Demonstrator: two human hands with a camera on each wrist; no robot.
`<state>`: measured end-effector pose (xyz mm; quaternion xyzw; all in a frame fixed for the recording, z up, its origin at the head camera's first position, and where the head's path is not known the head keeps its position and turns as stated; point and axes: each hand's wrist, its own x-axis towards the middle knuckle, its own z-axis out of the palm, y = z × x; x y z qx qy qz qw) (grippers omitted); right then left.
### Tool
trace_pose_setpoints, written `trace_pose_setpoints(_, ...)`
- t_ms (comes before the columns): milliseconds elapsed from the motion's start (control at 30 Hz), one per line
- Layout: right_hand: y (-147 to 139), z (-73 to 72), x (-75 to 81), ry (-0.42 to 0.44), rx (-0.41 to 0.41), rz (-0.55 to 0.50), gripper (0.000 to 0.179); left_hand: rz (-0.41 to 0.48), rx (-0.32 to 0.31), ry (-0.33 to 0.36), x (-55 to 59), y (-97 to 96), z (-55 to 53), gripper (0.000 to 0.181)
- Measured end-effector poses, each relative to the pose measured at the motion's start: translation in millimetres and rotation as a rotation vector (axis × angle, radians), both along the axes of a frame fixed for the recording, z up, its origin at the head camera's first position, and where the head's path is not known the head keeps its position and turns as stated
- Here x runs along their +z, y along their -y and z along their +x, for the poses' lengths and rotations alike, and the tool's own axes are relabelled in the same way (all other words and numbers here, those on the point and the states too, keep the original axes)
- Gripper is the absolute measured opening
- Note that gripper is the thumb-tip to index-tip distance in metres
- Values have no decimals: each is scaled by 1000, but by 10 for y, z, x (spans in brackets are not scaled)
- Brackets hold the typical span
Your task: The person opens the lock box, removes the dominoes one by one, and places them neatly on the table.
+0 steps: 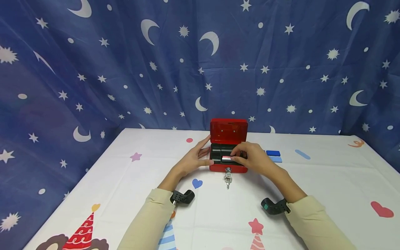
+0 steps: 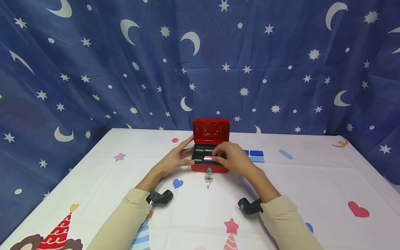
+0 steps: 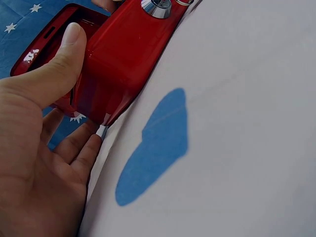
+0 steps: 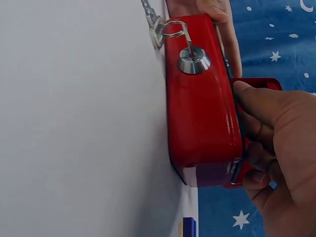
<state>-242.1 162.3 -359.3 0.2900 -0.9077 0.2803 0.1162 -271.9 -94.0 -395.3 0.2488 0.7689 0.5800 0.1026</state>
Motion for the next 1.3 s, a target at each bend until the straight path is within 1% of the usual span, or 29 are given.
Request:
trace_pose_setpoints(233, 43, 15, -20, 4, -43, 9, 11, 6, -5, -5, -5, -1, -5, 96)
trace_pose_setpoints(467, 84, 12, -29, 12, -68, 27, 8, 10, -2, 0, 3, -3, -9, 95)
trace_pose_setpoints(500, 87, 12, -30, 15, -71, 30, 8, 11, -5, 2, 35, -5, 17, 95)
trace_pose_setpoints(600, 91, 8, -32, 23, -79, 40, 8, 4, -4, -1, 37, -4, 18, 95)
trace_pose_setpoints(700, 100, 15, -18, 36, -84, 51, 8, 6, -3, 3, 36, -4, 18, 95)
trace_pose_setpoints(733, 103, 19, -11, 40, -87, 56, 8, 5, -1, 2, 5, -1, -6, 95)
trace_pose_setpoints(800, 110, 29, 5, 48, -93, 65, 8, 10, -4, 2, 1, 0, -10, 95)
trace_pose_setpoints(1033, 120, 33, 21, 47, -93, 81, 9, 11, -6, -1, -2, 6, -6, 95)
trace_pose_setpoints(1300, 115, 39, 21, 44, -89, 73, 9, 12, -8, -4, 5, 0, 3, 95)
